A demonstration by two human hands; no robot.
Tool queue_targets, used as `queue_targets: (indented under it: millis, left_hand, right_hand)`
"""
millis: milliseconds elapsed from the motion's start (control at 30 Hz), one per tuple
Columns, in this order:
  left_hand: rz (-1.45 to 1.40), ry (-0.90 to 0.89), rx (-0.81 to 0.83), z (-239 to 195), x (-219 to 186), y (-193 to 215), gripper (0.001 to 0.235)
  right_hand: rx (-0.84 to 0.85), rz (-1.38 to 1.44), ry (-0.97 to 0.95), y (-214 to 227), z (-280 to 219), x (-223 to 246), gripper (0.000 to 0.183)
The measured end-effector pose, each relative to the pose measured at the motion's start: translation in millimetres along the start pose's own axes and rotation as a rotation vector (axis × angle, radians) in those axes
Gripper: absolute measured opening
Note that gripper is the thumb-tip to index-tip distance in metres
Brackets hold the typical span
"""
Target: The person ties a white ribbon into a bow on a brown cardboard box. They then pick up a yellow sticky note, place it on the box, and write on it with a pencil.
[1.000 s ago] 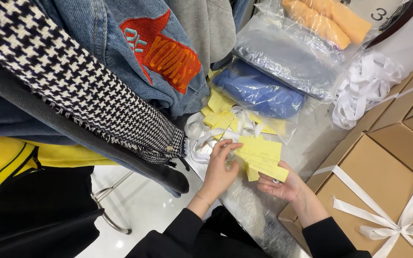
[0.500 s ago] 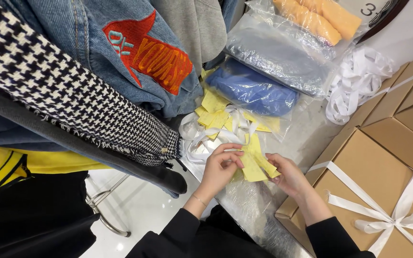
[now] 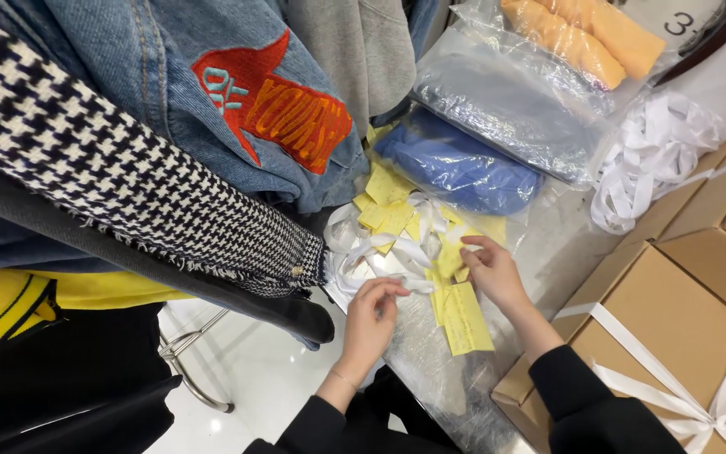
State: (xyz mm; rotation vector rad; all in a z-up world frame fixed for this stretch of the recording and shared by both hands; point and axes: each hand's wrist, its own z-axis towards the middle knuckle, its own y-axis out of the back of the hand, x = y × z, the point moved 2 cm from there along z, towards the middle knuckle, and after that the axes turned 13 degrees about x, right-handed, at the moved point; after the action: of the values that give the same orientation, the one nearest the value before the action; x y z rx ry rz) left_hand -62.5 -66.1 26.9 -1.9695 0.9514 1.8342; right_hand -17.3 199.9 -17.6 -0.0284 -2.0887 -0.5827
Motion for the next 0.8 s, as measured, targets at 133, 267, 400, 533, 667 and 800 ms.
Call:
queue_targets:
  millis: [133, 267, 400, 533, 667, 800]
  left_hand:
    - [-0.004, -0.056, -0.016, -6, 10, -10, 0.033]
    - [-0.027, -0.030, 0.117, -13, -4, -20, 0.035]
    - [0.009, -0.025, 0.152, -18, -4, -25, 0.033]
    - [0.007, -0.010, 0.148, -19, 6, -26, 0.035]
    - [0.022, 0.058, 0.164, -22, 10, -27, 0.035]
    - [0.044, 0.038, 0.161, -25, 13, -29, 0.037]
  right_hand:
    - [0.200, 0.011, 0.058, -5, 3, 23, 0.035]
    - [-0.152, -0.549, -0.019, 10, 7, 28, 0.039]
    - [-0.287, -0.833, 0.288, 21, 29, -1, 0.053]
    - [-0.332, -1.125, 0.332, 36, 57, -27, 0.057]
    - [-0.280, -1.404, 0.471, 45, 62, -32, 0.056]
    - [-0.185, -1.771, 0.855, 45, 61, -30, 0.048]
